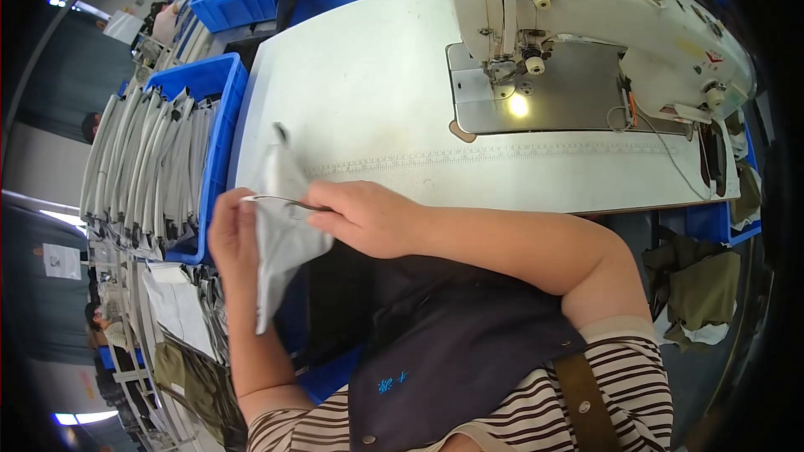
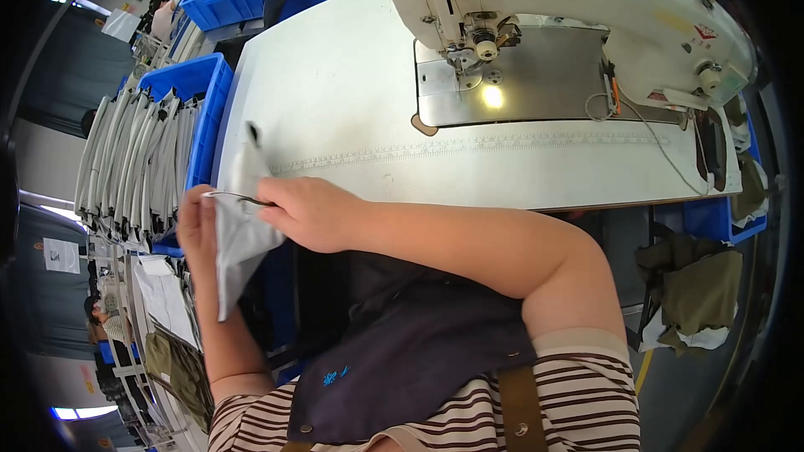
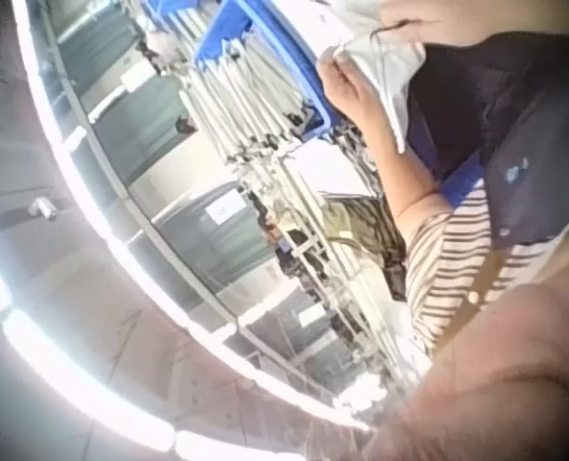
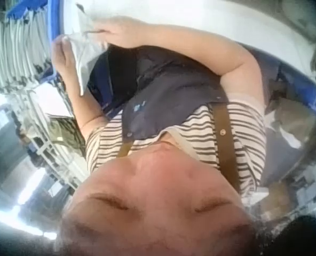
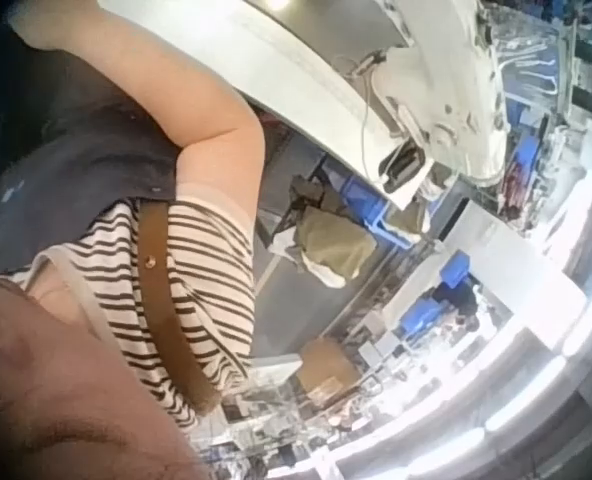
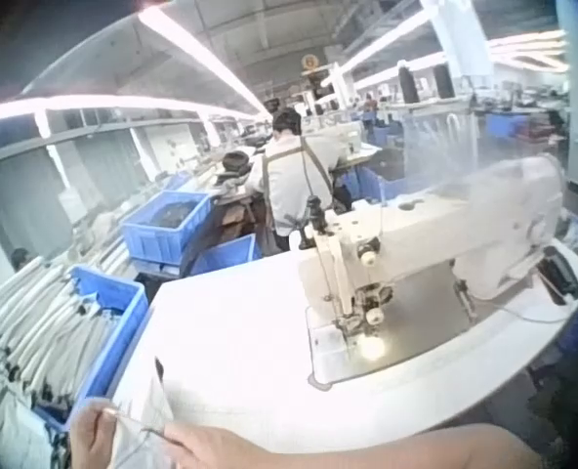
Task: Sewing together fabric components to assemble bags using an industrial sewing machine.
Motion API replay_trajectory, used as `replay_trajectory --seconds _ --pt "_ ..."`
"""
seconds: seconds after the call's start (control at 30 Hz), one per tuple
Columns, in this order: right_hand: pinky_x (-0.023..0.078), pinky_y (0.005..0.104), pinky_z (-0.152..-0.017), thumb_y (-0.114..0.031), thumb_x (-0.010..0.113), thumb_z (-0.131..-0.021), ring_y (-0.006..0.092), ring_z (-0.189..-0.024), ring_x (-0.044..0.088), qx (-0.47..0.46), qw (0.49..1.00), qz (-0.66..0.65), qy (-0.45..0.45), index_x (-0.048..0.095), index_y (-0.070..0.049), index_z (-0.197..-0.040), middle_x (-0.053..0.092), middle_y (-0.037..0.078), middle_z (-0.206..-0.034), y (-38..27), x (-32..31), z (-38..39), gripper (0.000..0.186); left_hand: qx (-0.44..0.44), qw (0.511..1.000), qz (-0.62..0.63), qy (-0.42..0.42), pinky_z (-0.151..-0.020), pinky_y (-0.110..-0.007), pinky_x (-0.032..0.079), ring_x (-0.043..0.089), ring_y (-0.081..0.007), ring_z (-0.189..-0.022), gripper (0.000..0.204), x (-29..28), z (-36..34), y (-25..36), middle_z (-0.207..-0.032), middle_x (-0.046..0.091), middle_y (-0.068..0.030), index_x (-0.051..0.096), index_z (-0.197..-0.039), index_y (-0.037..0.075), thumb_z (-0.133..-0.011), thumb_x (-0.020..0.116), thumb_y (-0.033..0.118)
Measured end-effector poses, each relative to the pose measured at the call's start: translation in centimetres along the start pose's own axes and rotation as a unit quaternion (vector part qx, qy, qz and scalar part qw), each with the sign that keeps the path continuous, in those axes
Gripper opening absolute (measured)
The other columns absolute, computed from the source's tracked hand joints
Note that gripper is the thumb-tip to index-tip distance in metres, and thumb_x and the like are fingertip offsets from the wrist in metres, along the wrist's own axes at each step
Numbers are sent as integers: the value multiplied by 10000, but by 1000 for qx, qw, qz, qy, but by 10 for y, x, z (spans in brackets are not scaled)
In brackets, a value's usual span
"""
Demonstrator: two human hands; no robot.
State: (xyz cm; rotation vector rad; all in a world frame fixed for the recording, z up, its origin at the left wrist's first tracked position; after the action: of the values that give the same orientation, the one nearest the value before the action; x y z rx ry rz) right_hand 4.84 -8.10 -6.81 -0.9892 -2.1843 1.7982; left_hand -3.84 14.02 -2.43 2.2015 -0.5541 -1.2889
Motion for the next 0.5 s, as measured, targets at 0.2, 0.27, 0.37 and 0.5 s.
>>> replay_trajectory --seconds 0.2,0.27,0.37,0.5 --pt "608 371 -815 -329 528 -1095 233 -974 695 121 871 -476 25 600 -49 -1139 685 107 -1121 21 17 -16 292 117 928 -330 -131 -749 -405 524 679 -349 -797 128 16 -84 97 -863 701 -156 682 -1041 63 -998 614 163" --pt "614 348 -756 -329 531 -1093 222 -928 716 193 837 -506 78 578 -42 -1072 694 109 -1110 39 4 -3 292 166 862 -419 -233 -732 -468 527 695 -373 -822 181 61 -108 91 -857 725 -142 676 -992 83 -996 610 252" --pt "597 352 -644 -304 534 -1085 211 -763 737 300 889 -315 142 573 -25 -1047 716 108 -986 77 -47 40 284 222 826 -410 -318 -725 -486 535 704 -378 -825 207 175 -124 66 -828 723 -127 663 -935 106 -994 614 298" --pt "557 446 -616 -316 603 -1016 313 -671 717 329 925 134 138 631 -5 -930 712 159 -776 76 -124 97 324 228 910 -178 -298 -722 -473 542 704 -372 -818 253 271 -117 89 -839 731 -136 723 -971 123 -996 622 353"
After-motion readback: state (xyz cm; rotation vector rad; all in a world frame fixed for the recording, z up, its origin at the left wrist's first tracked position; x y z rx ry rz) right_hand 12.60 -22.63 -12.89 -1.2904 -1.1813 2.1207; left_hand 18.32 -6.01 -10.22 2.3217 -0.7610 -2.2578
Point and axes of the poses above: each hand's wrist, its own z-axis away from the middle knuckle, its own x-axis out of the palm, y = z × x, the point moved 3 cm from there along -z, towards the middle knuckle
